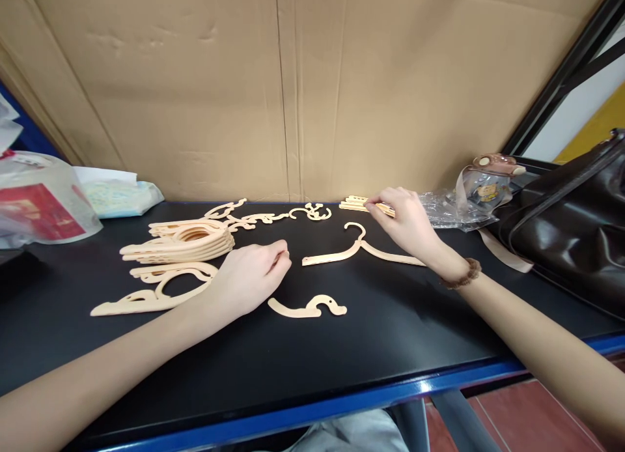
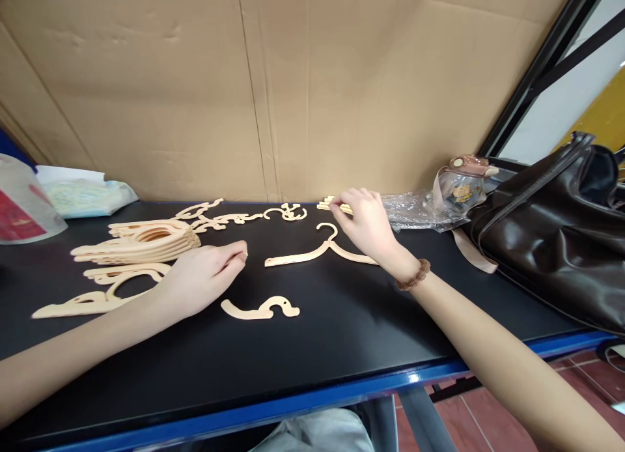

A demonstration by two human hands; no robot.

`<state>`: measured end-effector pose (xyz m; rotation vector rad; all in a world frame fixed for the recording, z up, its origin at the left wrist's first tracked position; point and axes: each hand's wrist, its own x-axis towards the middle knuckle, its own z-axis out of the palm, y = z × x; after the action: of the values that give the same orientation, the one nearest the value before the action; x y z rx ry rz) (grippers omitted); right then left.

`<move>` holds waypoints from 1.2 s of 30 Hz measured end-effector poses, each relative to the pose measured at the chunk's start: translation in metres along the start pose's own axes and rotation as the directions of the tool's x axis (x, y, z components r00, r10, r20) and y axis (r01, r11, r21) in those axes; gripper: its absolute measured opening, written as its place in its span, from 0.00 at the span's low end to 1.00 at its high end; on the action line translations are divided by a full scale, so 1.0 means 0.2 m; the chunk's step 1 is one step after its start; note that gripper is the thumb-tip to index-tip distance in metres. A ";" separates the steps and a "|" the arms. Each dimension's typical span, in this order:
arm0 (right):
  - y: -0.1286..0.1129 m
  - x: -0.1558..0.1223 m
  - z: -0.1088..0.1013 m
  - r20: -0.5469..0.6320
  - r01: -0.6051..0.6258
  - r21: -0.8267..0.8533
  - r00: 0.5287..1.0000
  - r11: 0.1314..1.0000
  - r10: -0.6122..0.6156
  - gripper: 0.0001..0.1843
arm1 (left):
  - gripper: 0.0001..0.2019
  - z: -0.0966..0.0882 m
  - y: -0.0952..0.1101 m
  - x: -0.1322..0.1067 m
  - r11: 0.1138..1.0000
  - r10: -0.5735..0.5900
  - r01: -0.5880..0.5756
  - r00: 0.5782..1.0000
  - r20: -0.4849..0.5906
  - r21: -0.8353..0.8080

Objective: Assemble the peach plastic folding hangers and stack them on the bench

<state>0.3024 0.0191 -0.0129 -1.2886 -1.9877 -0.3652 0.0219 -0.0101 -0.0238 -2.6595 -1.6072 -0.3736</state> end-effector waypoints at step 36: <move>-0.21 -0.10 0.09 0.397 0.167 0.413 0.852 0.895 -0.342 0.08 | 0.20 0.06 0.01 0.01 0.995 0.019 -0.012 0.997 0.070 -0.097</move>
<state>0.2631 -0.0028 -0.0329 -0.9202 -2.4962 0.2148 0.0262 -0.0074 -0.0350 -2.7848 -1.6273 -0.3708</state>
